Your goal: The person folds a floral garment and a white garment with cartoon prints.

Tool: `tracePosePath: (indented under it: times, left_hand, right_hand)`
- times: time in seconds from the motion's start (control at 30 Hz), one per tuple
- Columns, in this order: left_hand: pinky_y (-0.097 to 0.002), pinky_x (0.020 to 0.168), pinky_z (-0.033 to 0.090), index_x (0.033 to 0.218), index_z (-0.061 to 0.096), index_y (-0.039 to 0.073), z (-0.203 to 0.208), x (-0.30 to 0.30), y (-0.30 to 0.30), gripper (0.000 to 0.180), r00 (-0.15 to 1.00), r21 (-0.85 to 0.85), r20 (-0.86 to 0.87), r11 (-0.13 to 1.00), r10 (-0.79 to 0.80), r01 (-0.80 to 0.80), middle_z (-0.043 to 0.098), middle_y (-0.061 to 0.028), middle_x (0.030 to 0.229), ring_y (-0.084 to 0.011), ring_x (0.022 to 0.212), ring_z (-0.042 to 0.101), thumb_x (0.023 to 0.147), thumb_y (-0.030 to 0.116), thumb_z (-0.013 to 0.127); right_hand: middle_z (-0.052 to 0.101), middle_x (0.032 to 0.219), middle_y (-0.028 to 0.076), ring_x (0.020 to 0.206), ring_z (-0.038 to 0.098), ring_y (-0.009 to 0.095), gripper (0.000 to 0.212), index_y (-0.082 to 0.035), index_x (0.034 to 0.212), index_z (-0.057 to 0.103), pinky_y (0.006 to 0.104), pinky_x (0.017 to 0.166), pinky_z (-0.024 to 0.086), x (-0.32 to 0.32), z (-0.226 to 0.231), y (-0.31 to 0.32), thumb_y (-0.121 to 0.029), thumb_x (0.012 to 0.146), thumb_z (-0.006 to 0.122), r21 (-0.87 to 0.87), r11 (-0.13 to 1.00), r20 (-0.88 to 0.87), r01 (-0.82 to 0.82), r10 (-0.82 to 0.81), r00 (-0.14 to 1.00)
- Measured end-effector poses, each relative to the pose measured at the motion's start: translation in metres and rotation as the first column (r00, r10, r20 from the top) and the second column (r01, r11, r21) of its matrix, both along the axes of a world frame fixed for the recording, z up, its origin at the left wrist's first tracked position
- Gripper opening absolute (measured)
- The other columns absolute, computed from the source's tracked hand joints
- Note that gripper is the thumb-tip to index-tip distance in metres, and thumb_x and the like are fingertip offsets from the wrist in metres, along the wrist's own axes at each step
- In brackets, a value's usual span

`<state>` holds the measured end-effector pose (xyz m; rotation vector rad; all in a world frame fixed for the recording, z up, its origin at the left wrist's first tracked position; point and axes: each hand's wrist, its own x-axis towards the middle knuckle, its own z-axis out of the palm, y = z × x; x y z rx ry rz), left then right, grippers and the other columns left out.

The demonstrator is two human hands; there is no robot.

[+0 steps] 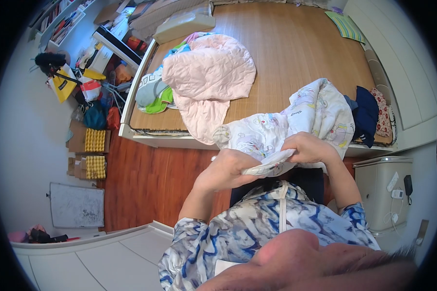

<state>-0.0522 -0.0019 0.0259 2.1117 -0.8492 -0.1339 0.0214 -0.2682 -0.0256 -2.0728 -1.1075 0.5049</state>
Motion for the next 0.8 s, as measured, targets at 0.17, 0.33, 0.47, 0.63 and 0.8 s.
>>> tracePosePath:
  times: [0.17,0.33,0.47,0.63,0.8]
  left_hand:
    - [-0.0329,0.059,0.05,0.085,0.07,0.004,0.011,-0.005,0.017,0.013,0.997,-0.112,-0.003,0.99,0.082,-0.081,0.066,-0.0131,0.072,-0.0285,0.066,0.065,0.074,0.011,0.07]
    - [-0.0304,0.06,0.051,0.085,0.071,0.003,-0.003,-0.006,0.024,0.013,0.979,-0.139,-0.002,0.97,0.202,-0.201,0.067,-0.0129,0.072,-0.0255,0.065,0.067,0.074,0.009,0.071]
    - [-0.0311,0.059,0.05,0.086,0.071,0.003,-0.004,-0.004,0.024,0.015,0.982,-0.151,0.004,0.97,0.191,-0.188,0.067,-0.0126,0.072,-0.0256,0.065,0.066,0.073,0.011,0.072]
    - [-0.0291,0.059,0.049,0.086,0.071,0.001,-0.003,-0.001,0.02,0.017,0.963,-0.104,0.11,0.966,0.248,-0.237,0.068,-0.0119,0.072,-0.0222,0.064,0.066,0.07,0.008,0.074]
    - [-0.0307,0.057,0.049,0.087,0.071,0.003,-0.011,0.0,0.022,0.017,0.963,-0.174,0.073,0.954,0.26,-0.245,0.067,-0.0122,0.071,-0.0235,0.063,0.066,0.072,0.011,0.073]
  right_hand:
    - [0.066,0.081,0.012,0.08,0.062,0.032,0.019,-0.005,0.082,0.067,0.0398,0.071,0.048,0.023,-0.03,0.0,-0.012,0.064,0.068,-0.119,0.986,0.259,0.113,-0.079,0.963]
    - [0.065,0.088,0.012,0.088,0.06,0.031,0.029,-0.007,0.093,0.066,0.0397,0.08,0.044,0.003,-0.018,0.015,-0.013,0.065,0.071,0.106,0.988,0.215,0.111,-0.132,0.968]
    - [0.064,0.091,0.011,0.091,0.059,0.029,0.034,-0.006,0.099,0.064,0.0389,0.084,0.041,-0.008,-0.001,0.027,-0.012,0.066,0.071,0.234,0.954,0.299,0.187,-0.254,0.92]
    - [0.062,0.089,0.012,0.09,0.058,0.028,0.032,-0.003,0.099,0.062,0.0391,0.08,0.042,0.004,0.004,0.018,-0.011,0.069,0.069,0.211,0.95,0.416,0.232,-0.301,0.858]
    - [0.059,0.083,0.01,0.082,0.058,0.03,0.021,-0.002,0.089,0.059,0.0389,0.076,0.044,-0.005,0.029,0.016,-0.008,0.072,0.069,0.345,0.859,0.451,0.378,-0.505,0.736]
